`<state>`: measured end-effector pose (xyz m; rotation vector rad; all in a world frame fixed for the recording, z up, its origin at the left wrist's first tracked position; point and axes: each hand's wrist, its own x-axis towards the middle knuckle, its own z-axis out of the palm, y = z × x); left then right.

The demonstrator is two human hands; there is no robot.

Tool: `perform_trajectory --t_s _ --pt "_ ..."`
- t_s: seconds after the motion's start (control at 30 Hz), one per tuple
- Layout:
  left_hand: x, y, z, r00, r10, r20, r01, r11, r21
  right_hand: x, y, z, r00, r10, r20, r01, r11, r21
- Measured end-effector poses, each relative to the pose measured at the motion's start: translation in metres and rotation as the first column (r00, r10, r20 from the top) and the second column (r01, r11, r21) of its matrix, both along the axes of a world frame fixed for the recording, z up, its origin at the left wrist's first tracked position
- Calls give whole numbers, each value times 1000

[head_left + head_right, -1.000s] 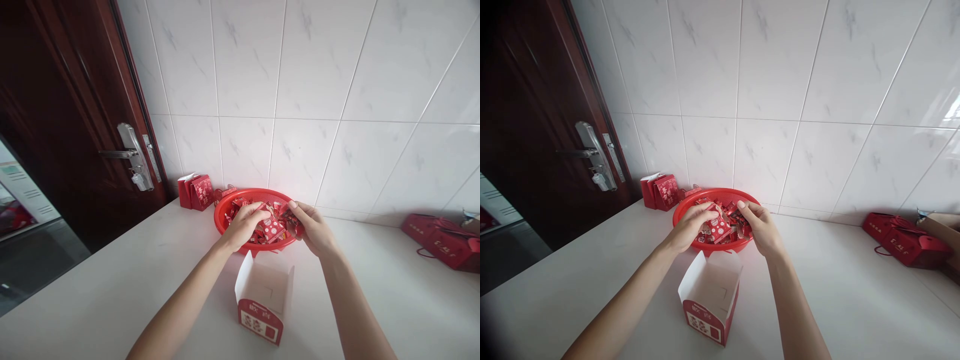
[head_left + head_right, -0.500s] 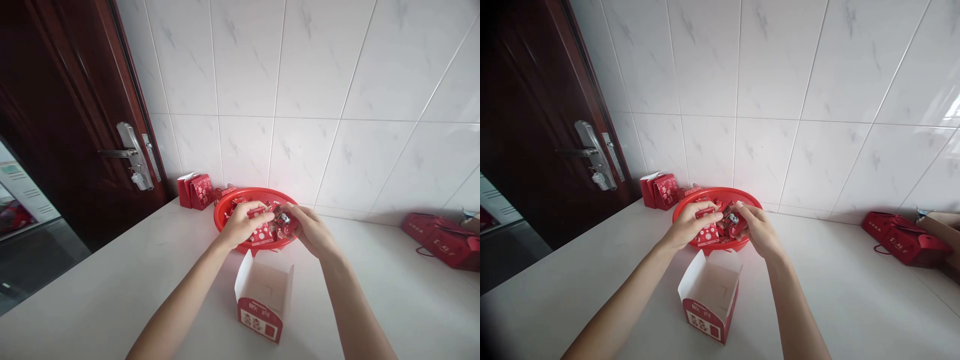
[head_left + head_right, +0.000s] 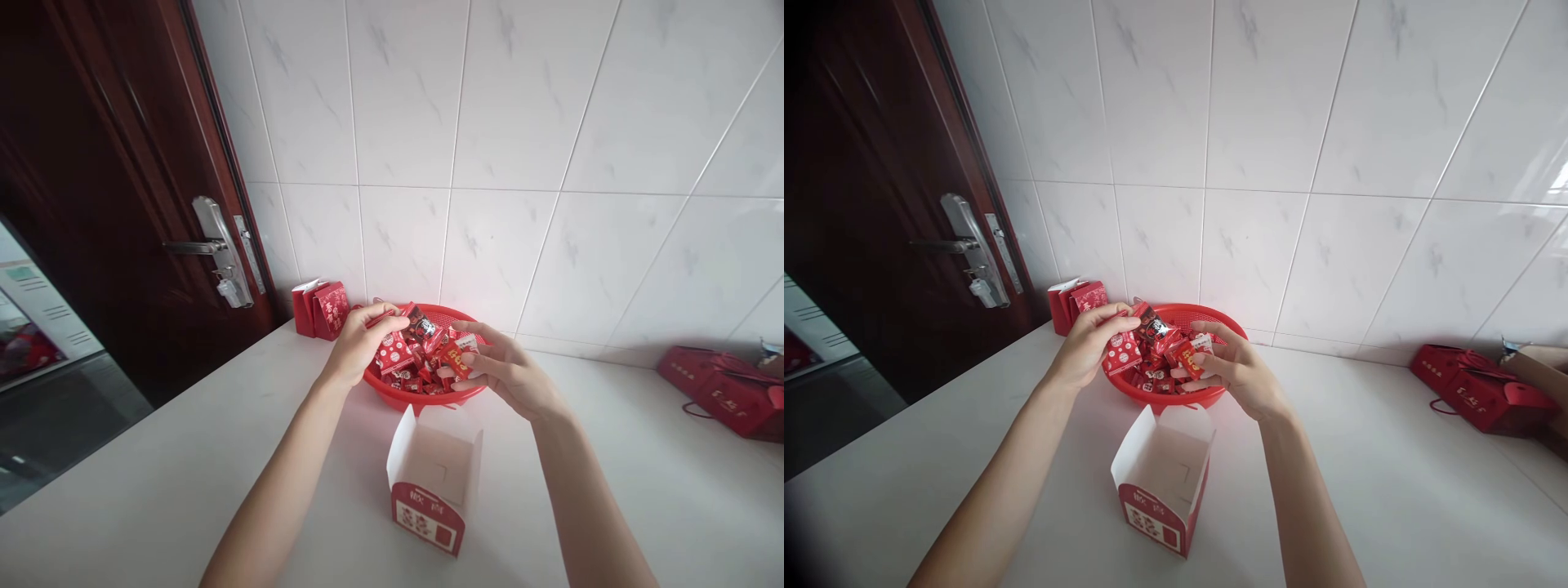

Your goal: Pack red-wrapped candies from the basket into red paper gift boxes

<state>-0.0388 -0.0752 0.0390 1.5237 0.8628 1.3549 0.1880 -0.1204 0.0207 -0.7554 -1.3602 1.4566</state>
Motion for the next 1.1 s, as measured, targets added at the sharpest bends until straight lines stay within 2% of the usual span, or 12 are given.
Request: perform_trajectory --t_s 0.13,0.23,0.33,0.43,0.53,0.73,0.87,1.1 --pt "-2 -4 3 999 -14 -39 14 1000 9 3 -2 2 994 22 105 -23 1000 12" --pt "-2 -6 5 999 -15 -36 16 1000 12 3 -7 6 960 106 261 -112 994 10" --pt "-1 -8 8 1000 -10 -25 10 1000 6 -1 -14 9 873 252 418 -262 965 -35" --pt "0 -9 9 1000 -8 -18 8 1000 6 -8 -17 8 742 381 552 -404 911 -86" --pt "1 -10 10 1000 -16 -22 16 1000 19 -12 -16 4 661 443 605 -468 874 -129" --pt "1 -12 10 998 -43 -37 43 999 12 -12 -17 4 704 373 604 -438 898 -44" --pt "2 -13 9 998 -46 -48 47 999 21 -14 -19 4 717 416 560 -454 888 -78" --pt "2 -13 8 997 -65 -39 65 998 22 -19 -17 0 770 372 519 -395 916 -70"
